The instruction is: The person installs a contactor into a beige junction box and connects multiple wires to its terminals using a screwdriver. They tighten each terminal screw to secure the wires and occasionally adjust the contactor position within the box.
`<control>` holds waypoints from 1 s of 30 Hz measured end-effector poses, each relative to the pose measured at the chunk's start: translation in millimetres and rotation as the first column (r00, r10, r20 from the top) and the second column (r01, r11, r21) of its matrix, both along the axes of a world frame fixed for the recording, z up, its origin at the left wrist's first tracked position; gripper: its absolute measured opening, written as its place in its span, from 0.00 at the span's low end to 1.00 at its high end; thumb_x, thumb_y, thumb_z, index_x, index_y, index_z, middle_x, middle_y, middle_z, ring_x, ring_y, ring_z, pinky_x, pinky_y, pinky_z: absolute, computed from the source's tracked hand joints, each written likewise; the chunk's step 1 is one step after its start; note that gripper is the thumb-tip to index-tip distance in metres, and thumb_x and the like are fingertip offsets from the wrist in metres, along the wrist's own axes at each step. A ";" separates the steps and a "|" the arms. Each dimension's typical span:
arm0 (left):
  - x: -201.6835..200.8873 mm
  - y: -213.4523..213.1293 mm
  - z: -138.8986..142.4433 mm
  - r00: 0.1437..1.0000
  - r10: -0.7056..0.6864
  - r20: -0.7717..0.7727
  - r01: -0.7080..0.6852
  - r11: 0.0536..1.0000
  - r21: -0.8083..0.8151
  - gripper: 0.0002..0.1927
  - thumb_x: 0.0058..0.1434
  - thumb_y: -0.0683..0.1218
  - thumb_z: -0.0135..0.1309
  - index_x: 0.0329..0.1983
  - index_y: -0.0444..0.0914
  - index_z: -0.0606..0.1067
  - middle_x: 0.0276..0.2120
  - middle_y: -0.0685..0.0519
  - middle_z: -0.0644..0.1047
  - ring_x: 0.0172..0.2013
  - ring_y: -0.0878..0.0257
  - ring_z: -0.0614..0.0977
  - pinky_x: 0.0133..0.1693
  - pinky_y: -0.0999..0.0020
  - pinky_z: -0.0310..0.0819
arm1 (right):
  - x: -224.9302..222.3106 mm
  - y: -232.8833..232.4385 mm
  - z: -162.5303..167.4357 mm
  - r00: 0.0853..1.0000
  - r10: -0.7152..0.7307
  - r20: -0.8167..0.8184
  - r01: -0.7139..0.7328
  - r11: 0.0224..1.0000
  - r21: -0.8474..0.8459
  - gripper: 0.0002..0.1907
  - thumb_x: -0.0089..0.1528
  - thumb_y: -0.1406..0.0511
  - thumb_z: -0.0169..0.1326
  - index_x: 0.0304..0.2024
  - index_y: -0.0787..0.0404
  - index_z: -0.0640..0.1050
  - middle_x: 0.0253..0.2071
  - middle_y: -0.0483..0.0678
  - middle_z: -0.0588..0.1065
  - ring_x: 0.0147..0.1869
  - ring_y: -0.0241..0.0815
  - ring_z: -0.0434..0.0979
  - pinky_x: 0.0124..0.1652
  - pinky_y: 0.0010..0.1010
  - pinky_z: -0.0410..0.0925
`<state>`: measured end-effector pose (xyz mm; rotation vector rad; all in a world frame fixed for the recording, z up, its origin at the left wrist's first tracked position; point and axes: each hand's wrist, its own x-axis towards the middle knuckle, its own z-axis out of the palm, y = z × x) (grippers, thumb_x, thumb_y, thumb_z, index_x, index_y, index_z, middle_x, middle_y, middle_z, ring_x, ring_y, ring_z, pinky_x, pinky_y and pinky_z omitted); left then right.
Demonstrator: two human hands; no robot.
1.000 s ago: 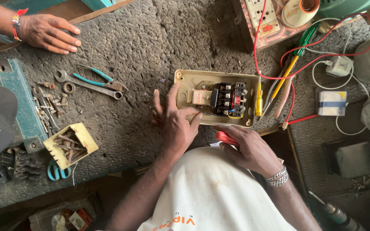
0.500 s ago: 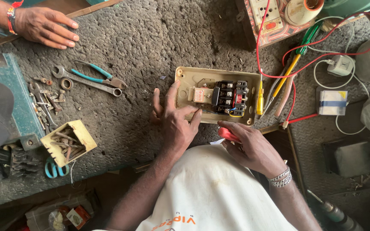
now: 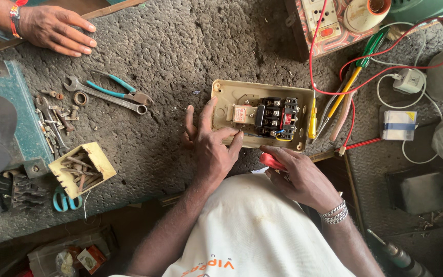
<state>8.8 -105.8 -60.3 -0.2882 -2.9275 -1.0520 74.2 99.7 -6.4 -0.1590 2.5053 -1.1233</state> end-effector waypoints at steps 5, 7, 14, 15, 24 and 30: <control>0.2 0.7 -0.4 1.000 -0.003 0.010 0.003 1.000 0.008 0.05 0.48 0.47 0.71 0.28 0.47 0.85 0.71 0.51 0.63 0.73 0.37 0.51 0.63 0.25 0.42 | 0.2 0.3 -2.7 1.000 0.001 0.007 -0.001 1.000 0.004 0.30 0.56 0.65 0.59 0.62 0.59 0.71 0.47 0.56 0.78 0.47 0.59 0.79 0.46 0.45 0.71; -0.2 1.3 -1.0 1.000 -0.007 -0.003 0.007 1.000 0.018 0.05 0.49 0.47 0.71 0.28 0.46 0.85 0.71 0.51 0.62 0.73 0.37 0.51 0.62 0.25 0.42 | 0.0 0.2 -3.2 1.000 -0.010 0.023 0.009 1.000 0.019 0.29 0.56 0.64 0.59 0.61 0.59 0.71 0.48 0.56 0.78 0.47 0.59 0.79 0.45 0.45 0.71; 0.4 0.7 -1.1 0.999 -0.001 0.048 0.001 1.000 0.008 0.06 0.49 0.48 0.71 0.28 0.45 0.85 0.71 0.51 0.61 0.73 0.37 0.50 0.59 0.20 0.46 | -0.1 0.1 -4.7 1.000 -0.001 0.013 0.001 1.000 0.021 0.30 0.57 0.64 0.59 0.61 0.60 0.71 0.48 0.57 0.78 0.47 0.59 0.79 0.45 0.46 0.71; 0.3 1.1 -1.4 0.998 0.000 0.055 0.000 1.000 0.008 0.06 0.49 0.48 0.71 0.28 0.45 0.85 0.71 0.50 0.61 0.73 0.37 0.50 0.59 0.19 0.45 | 0.4 0.5 -5.3 1.000 0.001 -0.003 -0.001 1.000 0.010 0.30 0.57 0.64 0.59 0.62 0.60 0.71 0.48 0.57 0.78 0.47 0.59 0.79 0.46 0.46 0.71; 0.0 2.4 -1.8 0.999 0.006 0.033 -0.006 1.000 0.019 0.05 0.50 0.48 0.70 0.29 0.45 0.86 0.71 0.50 0.62 0.73 0.38 0.50 0.60 0.19 0.44 | -0.9 -0.8 -3.1 1.000 0.006 0.022 -0.007 0.999 0.034 0.31 0.57 0.64 0.58 0.63 0.60 0.70 0.49 0.57 0.78 0.48 0.59 0.80 0.47 0.45 0.72; -0.9 0.8 -8.9 0.999 -0.026 -0.028 0.028 0.996 0.084 0.07 0.53 0.47 0.70 0.32 0.42 0.85 0.71 0.46 0.62 0.73 0.35 0.50 0.68 0.33 0.44 | 4.5 7.3 17.2 0.988 -0.008 -0.157 -0.009 0.994 -0.105 0.36 0.57 0.74 0.56 0.68 0.65 0.65 0.51 0.58 0.77 0.52 0.56 0.81 0.49 0.42 0.73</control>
